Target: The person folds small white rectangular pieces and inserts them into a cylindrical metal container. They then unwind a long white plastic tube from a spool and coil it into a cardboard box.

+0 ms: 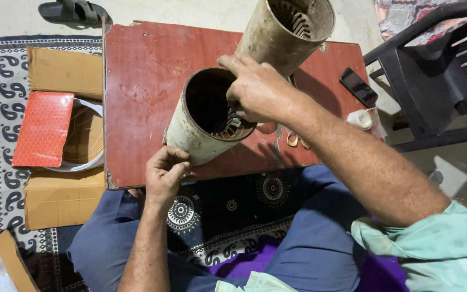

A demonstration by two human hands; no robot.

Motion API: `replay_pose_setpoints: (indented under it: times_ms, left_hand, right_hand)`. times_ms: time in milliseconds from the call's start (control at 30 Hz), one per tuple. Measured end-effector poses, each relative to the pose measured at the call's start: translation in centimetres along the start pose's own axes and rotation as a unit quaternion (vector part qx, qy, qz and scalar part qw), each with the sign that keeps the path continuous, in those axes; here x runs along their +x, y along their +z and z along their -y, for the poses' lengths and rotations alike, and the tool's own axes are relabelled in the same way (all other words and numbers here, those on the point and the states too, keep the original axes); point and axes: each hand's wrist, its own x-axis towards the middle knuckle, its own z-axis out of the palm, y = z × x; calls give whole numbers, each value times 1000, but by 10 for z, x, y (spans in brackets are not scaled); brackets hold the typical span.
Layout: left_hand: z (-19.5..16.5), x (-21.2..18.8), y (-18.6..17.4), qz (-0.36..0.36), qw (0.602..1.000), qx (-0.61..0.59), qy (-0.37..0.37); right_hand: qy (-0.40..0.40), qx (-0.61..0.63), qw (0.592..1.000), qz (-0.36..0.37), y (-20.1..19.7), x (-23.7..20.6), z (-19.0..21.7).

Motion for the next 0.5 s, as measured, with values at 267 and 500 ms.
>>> replay_pose_setpoints:
  times_ms: [267,500]
  left_hand:
    - [1,0,-1,6,1000,-24,-9]
    - [-4,0,0,9,1000,-17,-11]
  right_hand:
    - [59,20,998,28,3,11,16]
    - [109,-2,989,96,3,16,19]
